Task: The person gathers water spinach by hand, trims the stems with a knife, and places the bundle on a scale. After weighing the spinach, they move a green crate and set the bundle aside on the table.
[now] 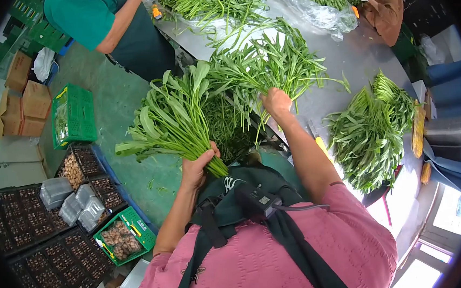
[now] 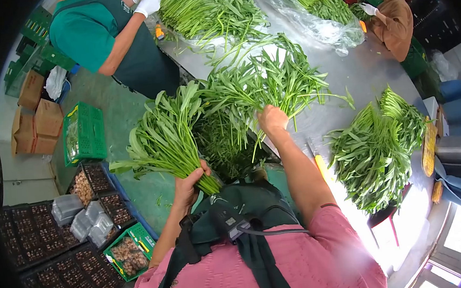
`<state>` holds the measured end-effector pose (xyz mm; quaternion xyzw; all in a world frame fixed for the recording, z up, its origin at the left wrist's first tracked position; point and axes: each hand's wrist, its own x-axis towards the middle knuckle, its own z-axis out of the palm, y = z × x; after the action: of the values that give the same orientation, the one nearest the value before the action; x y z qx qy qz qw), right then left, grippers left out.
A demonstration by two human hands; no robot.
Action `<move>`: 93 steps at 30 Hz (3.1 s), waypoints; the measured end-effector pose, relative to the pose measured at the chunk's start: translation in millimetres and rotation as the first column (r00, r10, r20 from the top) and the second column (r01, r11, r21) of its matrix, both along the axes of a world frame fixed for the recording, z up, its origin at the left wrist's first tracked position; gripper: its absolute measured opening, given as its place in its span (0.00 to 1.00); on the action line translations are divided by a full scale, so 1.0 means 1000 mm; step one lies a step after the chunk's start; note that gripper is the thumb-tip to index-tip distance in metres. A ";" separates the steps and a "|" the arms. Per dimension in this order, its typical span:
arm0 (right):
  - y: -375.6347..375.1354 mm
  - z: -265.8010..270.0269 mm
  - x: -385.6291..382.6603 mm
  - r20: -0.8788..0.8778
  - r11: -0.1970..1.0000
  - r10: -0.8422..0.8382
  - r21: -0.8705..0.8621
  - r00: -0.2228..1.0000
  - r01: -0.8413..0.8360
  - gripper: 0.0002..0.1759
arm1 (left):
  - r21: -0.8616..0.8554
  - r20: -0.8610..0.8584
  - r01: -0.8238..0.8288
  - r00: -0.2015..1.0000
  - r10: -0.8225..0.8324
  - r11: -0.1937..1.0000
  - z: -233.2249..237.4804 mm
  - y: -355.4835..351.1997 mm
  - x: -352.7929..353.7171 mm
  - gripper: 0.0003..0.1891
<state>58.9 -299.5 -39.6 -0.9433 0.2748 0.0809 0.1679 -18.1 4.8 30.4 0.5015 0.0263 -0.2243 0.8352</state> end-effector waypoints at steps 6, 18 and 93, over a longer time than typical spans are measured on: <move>-0.024 -0.013 -0.008 0.234 0.888 -0.249 0.443 0.940 0.125 0.20 | -0.023 0.015 -0.018 1.000 0.018 1.000 -0.004 0.001 0.001 0.12; -0.079 0.147 -0.061 0.426 0.107 -0.726 0.845 0.540 -0.524 0.09 | -0.021 -0.005 0.033 0.999 -0.033 0.999 -0.003 -0.001 0.003 0.13; -0.063 -0.005 -0.041 0.327 0.864 -0.402 0.445 0.855 0.236 0.18 | -0.031 -0.045 0.032 0.998 -0.033 0.999 -0.001 -0.006 0.002 0.12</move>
<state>17.6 -362.6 -44.6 -0.8261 0.3673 -0.0948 0.4167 -16.3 -1.3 29.9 0.4841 0.0340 -0.2497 0.8379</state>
